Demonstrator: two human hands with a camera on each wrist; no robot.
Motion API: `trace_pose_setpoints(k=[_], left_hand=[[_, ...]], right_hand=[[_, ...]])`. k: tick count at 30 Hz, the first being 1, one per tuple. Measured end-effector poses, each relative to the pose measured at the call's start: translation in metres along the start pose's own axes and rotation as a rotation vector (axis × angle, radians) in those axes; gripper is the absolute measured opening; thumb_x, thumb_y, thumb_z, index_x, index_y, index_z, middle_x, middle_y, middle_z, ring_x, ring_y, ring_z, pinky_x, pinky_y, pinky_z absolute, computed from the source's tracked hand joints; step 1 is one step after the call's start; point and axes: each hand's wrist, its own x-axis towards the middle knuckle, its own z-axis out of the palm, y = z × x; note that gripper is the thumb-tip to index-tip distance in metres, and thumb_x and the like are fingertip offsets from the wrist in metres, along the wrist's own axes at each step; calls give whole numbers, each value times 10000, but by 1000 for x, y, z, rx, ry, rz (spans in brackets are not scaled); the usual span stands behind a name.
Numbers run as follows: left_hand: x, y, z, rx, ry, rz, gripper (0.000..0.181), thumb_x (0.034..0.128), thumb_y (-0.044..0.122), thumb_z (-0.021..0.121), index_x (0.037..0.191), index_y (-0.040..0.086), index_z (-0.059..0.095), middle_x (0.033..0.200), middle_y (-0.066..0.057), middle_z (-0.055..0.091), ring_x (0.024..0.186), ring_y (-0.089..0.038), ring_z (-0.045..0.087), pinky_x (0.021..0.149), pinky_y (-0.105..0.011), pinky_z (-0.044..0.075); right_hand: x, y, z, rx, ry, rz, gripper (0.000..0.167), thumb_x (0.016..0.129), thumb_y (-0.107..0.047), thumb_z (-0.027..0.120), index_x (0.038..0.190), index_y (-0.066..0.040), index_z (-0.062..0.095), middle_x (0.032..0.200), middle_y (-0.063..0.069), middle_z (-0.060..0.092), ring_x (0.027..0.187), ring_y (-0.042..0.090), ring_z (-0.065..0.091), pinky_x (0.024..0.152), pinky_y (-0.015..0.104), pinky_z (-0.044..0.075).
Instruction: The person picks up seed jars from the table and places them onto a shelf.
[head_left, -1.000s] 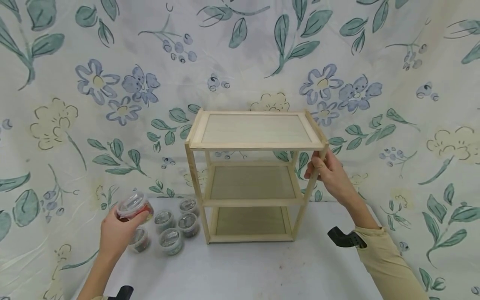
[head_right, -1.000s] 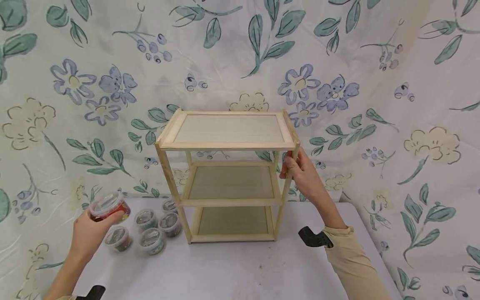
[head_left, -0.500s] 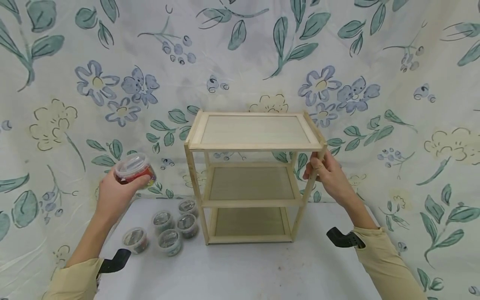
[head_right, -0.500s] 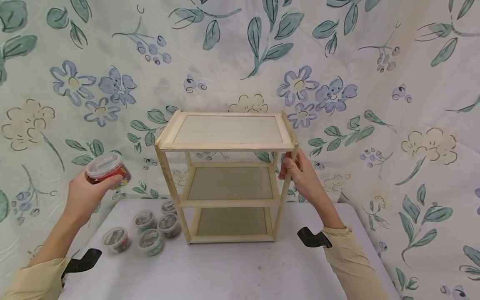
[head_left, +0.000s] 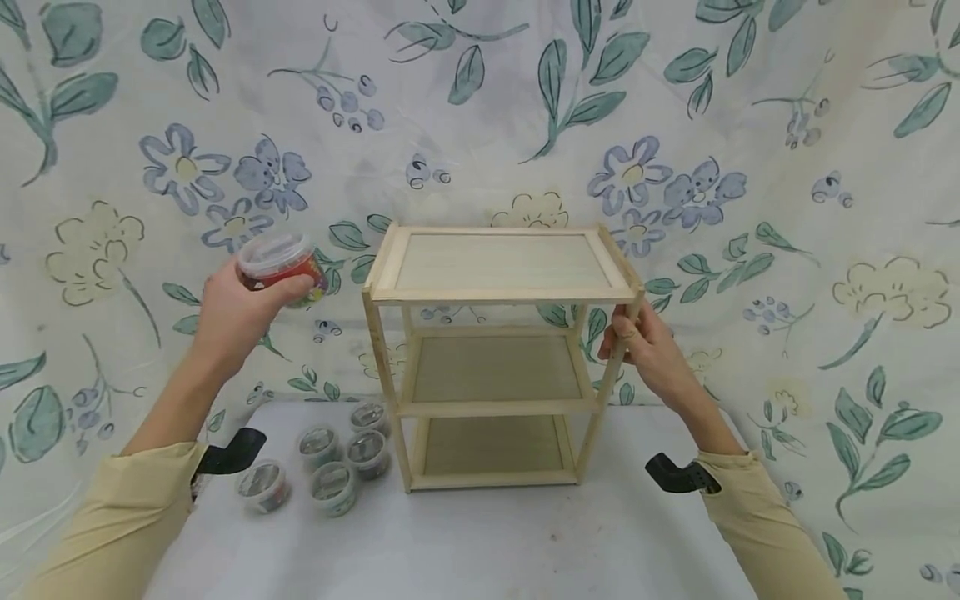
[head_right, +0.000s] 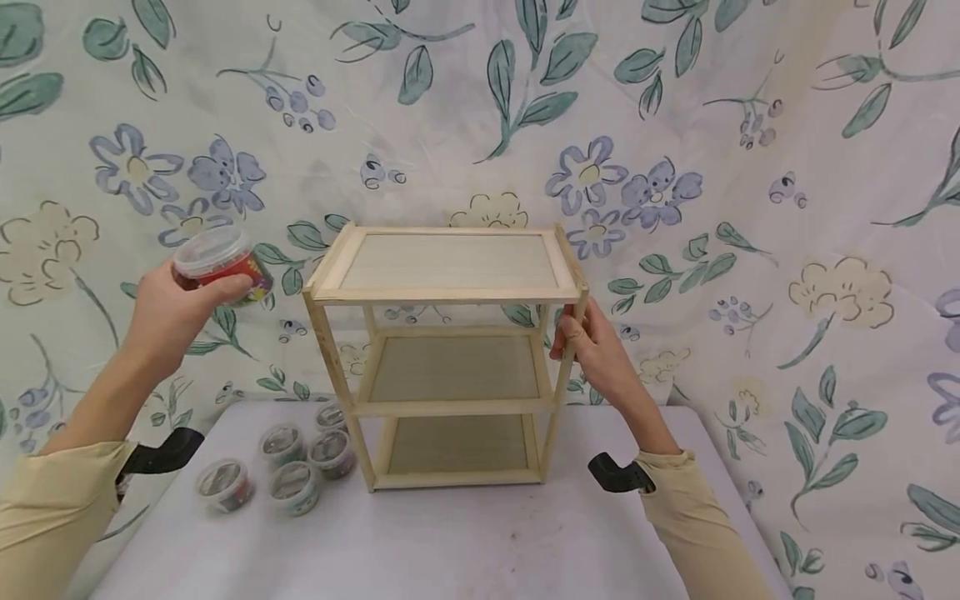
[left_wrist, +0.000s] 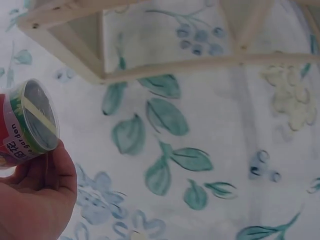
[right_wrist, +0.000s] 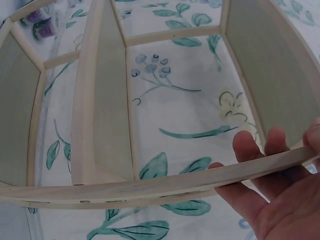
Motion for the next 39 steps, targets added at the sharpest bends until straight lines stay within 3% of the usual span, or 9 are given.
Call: trace_pose_setpoints(k=[4,12,16,23,28,32,39], left_hand=[[13,27,6,-12,-21,31,762,938,417,634,1538,95,293,1469,-172,432,1285,-344,426,1075,-570,397],[37,84,33,-102,-119,124,715,913,356,674,1499,94,359,1451,-125,465,1282,-279,448,1076,-478,416],[47,107,50,-130,-179,124,720,905,361,683,1493,96,362,1454,-106,465,1294,-267,452,1095,-455,409],[64,123,75,-214,-247,91,687,888,354,695,1449,87,403,1406,-76,496,1236,-209,475,1075,-385,415],[72,134,104,-262,-312,88,678,872,331,724,1423,80,420,1368,-58,524,1205,-189,501,1041,-349,436],[74,140,131,-279,-356,91,684,864,316,741,1420,75,422,1359,-59,531,1202,-195,512,1032,-338,449],[71,149,172,-235,-396,54,660,846,290,762,1384,68,451,1307,-60,571,1159,-186,547,1038,-324,446]], right_hand=[[-1,1,-1,-14,3,8,236,1073,-258,388,1119,-26,394,855,204,565,786,212,663,790,412,571],[-2,1,-2,-17,2,0,178,1074,-251,387,1101,-76,408,860,199,560,788,210,662,786,378,569],[-1,1,-3,-12,7,-1,172,1076,-240,384,1099,-72,409,857,209,559,784,219,662,769,362,572],[1,0,-2,-7,-1,2,164,1074,-248,393,1100,-86,408,854,191,553,788,237,657,780,428,574],[1,0,-2,4,1,5,143,1075,-236,393,1094,-95,409,848,178,554,778,219,657,759,369,576],[1,1,-1,11,1,5,132,1075,-235,393,1097,-105,409,845,154,556,774,198,658,750,317,573],[0,2,0,10,6,11,138,1077,-236,389,1094,-100,408,849,155,556,780,208,658,772,378,574]])
